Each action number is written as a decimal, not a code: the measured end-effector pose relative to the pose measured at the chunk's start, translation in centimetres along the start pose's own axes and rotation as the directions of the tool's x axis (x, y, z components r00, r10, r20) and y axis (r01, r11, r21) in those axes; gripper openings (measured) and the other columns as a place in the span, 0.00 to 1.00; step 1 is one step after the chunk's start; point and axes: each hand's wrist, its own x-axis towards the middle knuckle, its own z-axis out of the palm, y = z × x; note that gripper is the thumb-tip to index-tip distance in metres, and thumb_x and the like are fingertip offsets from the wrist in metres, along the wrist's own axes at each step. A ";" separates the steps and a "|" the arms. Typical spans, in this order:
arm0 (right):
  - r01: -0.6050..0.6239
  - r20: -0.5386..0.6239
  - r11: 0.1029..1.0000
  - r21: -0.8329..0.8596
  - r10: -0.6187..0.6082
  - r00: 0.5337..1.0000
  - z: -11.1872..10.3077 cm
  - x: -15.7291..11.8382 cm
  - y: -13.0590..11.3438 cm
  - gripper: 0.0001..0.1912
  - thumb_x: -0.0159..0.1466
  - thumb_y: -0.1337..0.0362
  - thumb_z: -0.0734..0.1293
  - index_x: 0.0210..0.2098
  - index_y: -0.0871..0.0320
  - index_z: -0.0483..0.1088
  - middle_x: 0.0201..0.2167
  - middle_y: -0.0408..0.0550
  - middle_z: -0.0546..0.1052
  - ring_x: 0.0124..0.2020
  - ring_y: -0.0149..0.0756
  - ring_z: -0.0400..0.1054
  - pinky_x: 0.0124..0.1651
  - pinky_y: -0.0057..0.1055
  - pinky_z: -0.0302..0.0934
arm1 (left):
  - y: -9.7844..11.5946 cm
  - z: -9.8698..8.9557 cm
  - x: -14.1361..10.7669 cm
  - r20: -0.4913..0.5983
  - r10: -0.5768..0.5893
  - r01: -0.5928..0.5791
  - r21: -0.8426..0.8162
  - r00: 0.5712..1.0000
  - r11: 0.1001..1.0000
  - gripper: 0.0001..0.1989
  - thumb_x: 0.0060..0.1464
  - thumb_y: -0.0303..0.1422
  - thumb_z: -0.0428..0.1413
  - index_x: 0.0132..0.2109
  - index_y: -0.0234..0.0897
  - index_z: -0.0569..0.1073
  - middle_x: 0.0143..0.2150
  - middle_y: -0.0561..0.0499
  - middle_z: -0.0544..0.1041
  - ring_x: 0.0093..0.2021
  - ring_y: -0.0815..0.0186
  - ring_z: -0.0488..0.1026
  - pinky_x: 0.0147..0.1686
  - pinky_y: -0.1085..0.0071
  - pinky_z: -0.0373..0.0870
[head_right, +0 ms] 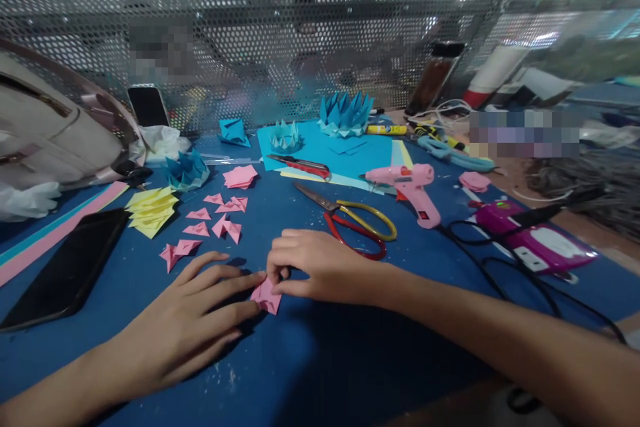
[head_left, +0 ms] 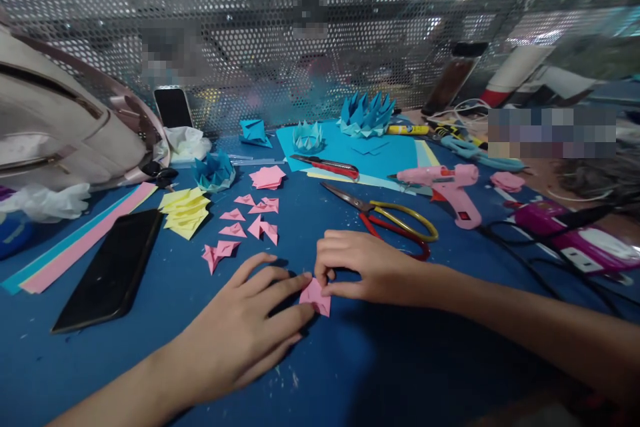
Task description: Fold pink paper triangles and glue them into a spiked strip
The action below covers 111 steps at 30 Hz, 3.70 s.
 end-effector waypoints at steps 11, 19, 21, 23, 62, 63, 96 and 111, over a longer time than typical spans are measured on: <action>0.041 0.027 0.999 -0.007 -0.041 0.999 -0.3 0.1 0.2 0.04 0.66 0.63 0.69 0.36 0.57 0.73 0.33 0.43 0.72 0.38 0.34 0.62 0.40 0.29 0.54 | 2.0 0.8 2.7 -0.046 -0.369 0.342 -0.284 0.928 0.896 0.05 0.64 0.26 0.51 0.40 0.39 0.69 0.45 0.52 0.73 0.44 0.61 0.66 0.46 0.60 0.59; 0.029 0.042 0.997 0.069 -0.032 0.999 -0.8 -0.1 -0.1 0.03 0.63 0.65 0.71 0.36 0.58 0.74 0.36 0.44 0.73 0.41 0.35 0.64 0.42 0.30 0.56 | 1.9 1.3 3.1 -0.085 -0.504 0.467 -0.271 0.860 0.842 0.10 0.58 0.30 0.60 0.44 0.39 0.66 0.44 0.50 0.70 0.45 0.57 0.66 0.44 0.59 0.59; -0.003 0.015 0.997 0.076 0.002 1.000 -0.8 -0.1 -0.2 0.03 0.64 0.65 0.71 0.36 0.58 0.74 0.36 0.44 0.74 0.41 0.35 0.65 0.43 0.30 0.56 | 1.8 1.3 3.1 -0.071 -0.526 0.489 -0.278 0.848 0.827 0.10 0.57 0.31 0.61 0.43 0.39 0.67 0.44 0.50 0.70 0.45 0.56 0.66 0.44 0.58 0.59; -0.031 -0.008 0.996 0.080 0.032 0.999 -0.6 -0.2 -0.3 0.04 0.65 0.64 0.69 0.35 0.58 0.73 0.35 0.44 0.74 0.41 0.35 0.65 0.43 0.30 0.56 | 1.8 1.2 3.1 -0.046 -0.534 0.496 -0.306 0.844 0.812 0.07 0.57 0.31 0.61 0.40 0.39 0.69 0.42 0.52 0.70 0.44 0.58 0.67 0.43 0.59 0.58; 0.071 -0.035 0.997 -0.041 -0.073 0.997 -0.2 -0.4 -0.5 0.07 0.67 0.64 0.67 0.32 0.58 0.73 0.30 0.43 0.75 0.34 0.32 0.67 0.40 0.29 0.57 | 1.4 1.2 2.6 -0.114 -0.518 0.435 -0.408 0.848 0.802 0.05 0.57 0.28 0.60 0.34 0.42 0.73 0.34 0.57 0.79 0.36 0.63 0.72 0.44 0.59 0.55; 0.112 -0.023 0.992 -0.052 -0.113 0.993 -0.4 -0.5 -0.3 0.07 0.67 0.63 0.67 0.33 0.58 0.74 0.31 0.44 0.75 0.35 0.32 0.67 0.40 0.29 0.57 | 1.4 1.2 2.6 -0.119 -0.518 0.436 -0.402 0.847 0.805 0.05 0.57 0.28 0.59 0.34 0.42 0.73 0.34 0.57 0.79 0.35 0.63 0.72 0.44 0.59 0.55; 0.254 0.006 0.881 -0.398 -0.274 0.962 -1.4 -1.2 -0.4 0.07 0.68 0.66 0.65 0.35 0.57 0.74 0.34 0.44 0.77 0.36 0.33 0.63 0.37 0.31 0.53 | 1.7 1.3 1.2 -0.266 0.066 -0.013 0.199 0.962 0.980 0.18 0.70 0.26 0.43 0.50 0.37 0.77 0.34 0.50 0.76 0.35 0.63 0.65 0.47 0.60 0.53; 0.218 -0.087 0.904 -0.368 -0.267 0.960 0.1 -1.1 -1.3 0.10 0.69 0.58 0.64 0.43 0.53 0.76 0.35 0.45 0.73 0.35 0.35 0.58 0.37 0.34 0.48 | 2.5 1.9 0.1 -0.214 0.005 0.030 0.158 0.977 0.987 0.23 0.69 0.31 0.38 0.59 0.34 0.72 0.35 0.46 0.70 0.35 0.59 0.62 0.44 0.61 0.54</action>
